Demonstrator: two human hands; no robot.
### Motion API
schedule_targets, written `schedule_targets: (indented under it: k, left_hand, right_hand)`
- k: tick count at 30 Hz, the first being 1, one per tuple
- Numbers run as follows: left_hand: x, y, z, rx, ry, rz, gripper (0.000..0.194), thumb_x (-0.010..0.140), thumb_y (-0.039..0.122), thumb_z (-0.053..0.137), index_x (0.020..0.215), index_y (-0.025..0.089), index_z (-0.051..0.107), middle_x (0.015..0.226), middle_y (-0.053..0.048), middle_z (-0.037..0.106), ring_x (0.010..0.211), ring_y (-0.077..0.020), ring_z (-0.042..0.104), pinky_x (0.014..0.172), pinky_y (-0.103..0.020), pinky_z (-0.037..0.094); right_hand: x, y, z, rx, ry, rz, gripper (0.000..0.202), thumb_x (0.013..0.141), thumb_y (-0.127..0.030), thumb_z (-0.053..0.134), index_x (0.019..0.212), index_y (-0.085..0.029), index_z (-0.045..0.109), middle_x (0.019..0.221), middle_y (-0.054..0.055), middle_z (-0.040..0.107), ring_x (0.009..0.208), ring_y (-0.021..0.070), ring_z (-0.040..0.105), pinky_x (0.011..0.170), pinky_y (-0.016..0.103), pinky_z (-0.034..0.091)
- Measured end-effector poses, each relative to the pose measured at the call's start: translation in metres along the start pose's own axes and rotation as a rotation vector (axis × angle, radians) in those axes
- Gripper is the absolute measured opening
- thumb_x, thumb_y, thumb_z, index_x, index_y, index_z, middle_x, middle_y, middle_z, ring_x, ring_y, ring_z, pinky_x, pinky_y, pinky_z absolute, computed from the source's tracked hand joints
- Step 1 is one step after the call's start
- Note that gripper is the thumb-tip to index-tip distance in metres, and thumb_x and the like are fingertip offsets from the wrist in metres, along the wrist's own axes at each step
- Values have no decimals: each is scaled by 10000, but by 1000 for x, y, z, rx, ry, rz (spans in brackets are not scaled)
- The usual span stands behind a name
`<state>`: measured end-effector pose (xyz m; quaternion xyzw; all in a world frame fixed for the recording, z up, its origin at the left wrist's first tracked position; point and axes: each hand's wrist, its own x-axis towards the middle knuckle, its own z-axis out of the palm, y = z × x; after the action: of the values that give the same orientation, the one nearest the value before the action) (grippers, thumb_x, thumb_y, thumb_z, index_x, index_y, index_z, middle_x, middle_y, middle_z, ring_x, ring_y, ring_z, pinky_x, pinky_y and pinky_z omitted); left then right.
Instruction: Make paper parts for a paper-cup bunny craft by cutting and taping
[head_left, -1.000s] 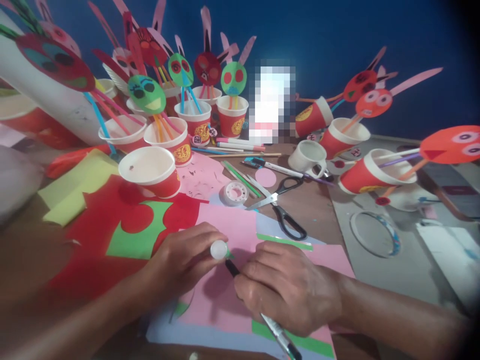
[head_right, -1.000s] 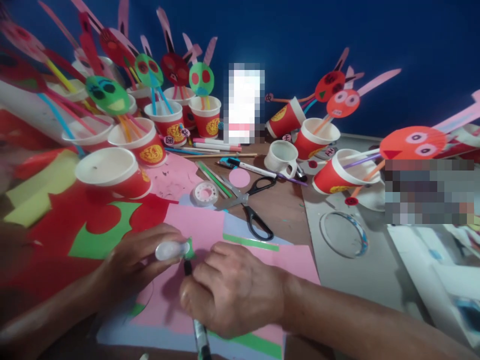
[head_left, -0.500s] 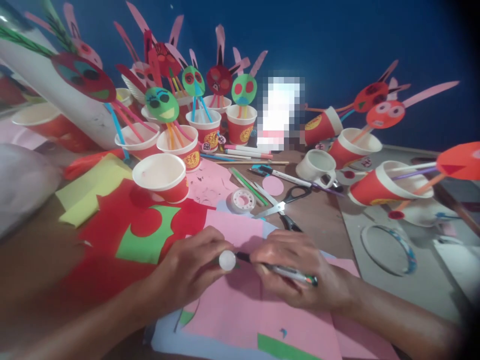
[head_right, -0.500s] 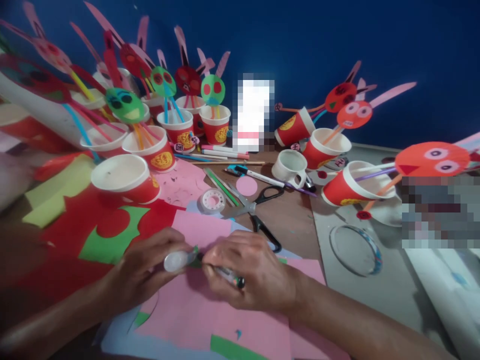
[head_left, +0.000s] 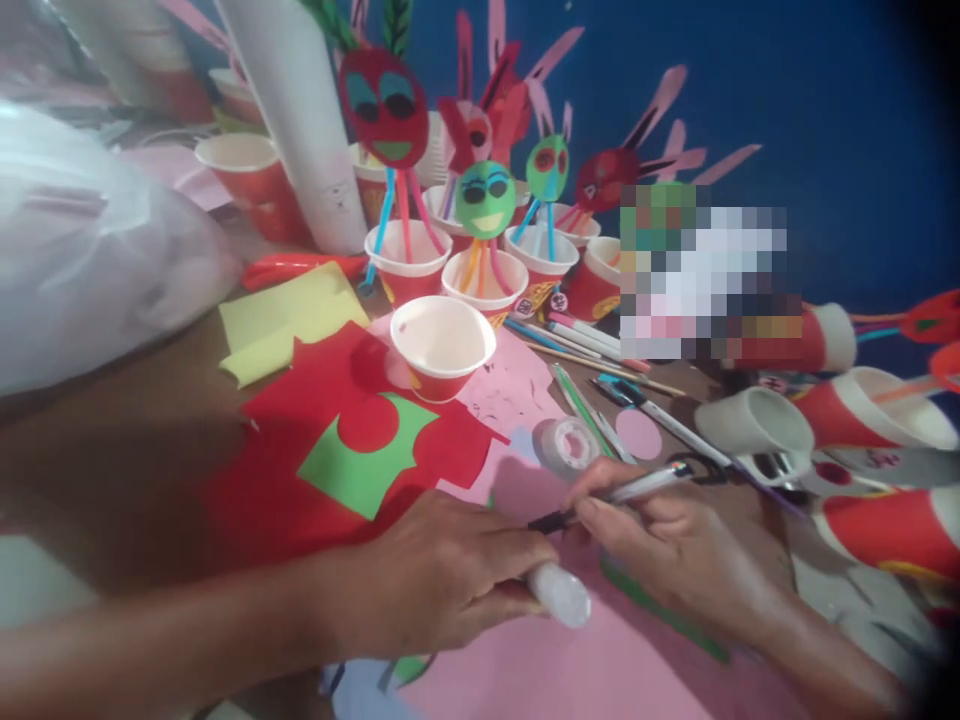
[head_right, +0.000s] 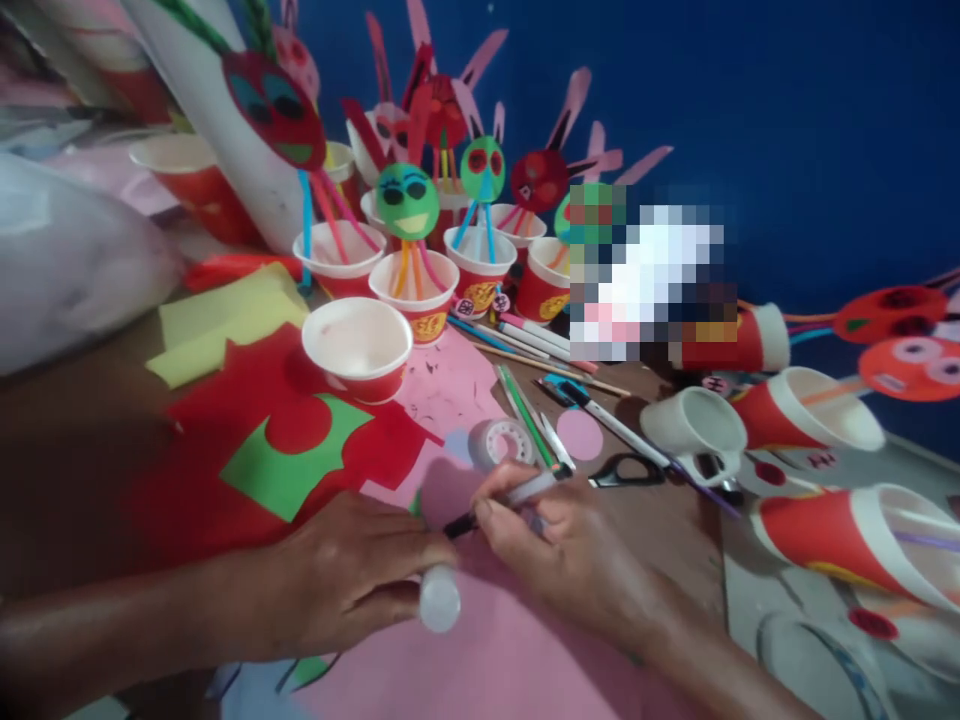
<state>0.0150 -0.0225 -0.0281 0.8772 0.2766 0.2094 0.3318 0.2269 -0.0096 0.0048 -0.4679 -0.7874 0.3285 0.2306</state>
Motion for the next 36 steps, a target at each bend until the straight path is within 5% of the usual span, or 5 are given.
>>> schedule_targets:
  k: [12, 26, 30, 36]
  left_hand:
    - [-3, 0, 3, 181, 6, -34, 200, 893, 363, 447, 976, 253, 592, 625, 44, 661, 492, -126, 567, 458, -256, 306]
    - [-5, -2, 7, 113, 8, -55, 189, 892, 358, 451, 963, 267, 601, 704, 31, 658, 620, -150, 603, 570, -253, 388]
    - [-7, -5, 8, 60, 22, -45, 163, 891, 311, 460, 988, 264, 583, 660, 46, 647, 574, -128, 595, 565, -241, 394]
    - [-7, -4, -2, -157, 116, -89, 174, 812, 219, 571, 986, 222, 588, 594, 57, 603, 481, -74, 517, 495, -158, 409]
  right_hand:
    - [50, -19, -4, -17, -527, 30, 216, 839, -151, 433, 652, -182, 537, 639, -21, 557, 597, 121, 554, 555, 218, 428]
    - [64, -18, 4, 36, -578, -92, 175, 800, -80, 467, 661, -173, 521, 602, -63, 492, 564, 81, 475, 557, 202, 379]
    - [58, -15, -1, 170, -370, -16, 175, 835, -114, 490, 689, -179, 560, 624, -58, 548, 585, 85, 527, 576, 200, 419]
    - [8, -13, 3, 466, 338, 127, 139, 937, -228, 433, 960, -232, 571, 697, -34, 630, 670, 121, 617, 645, 229, 510]
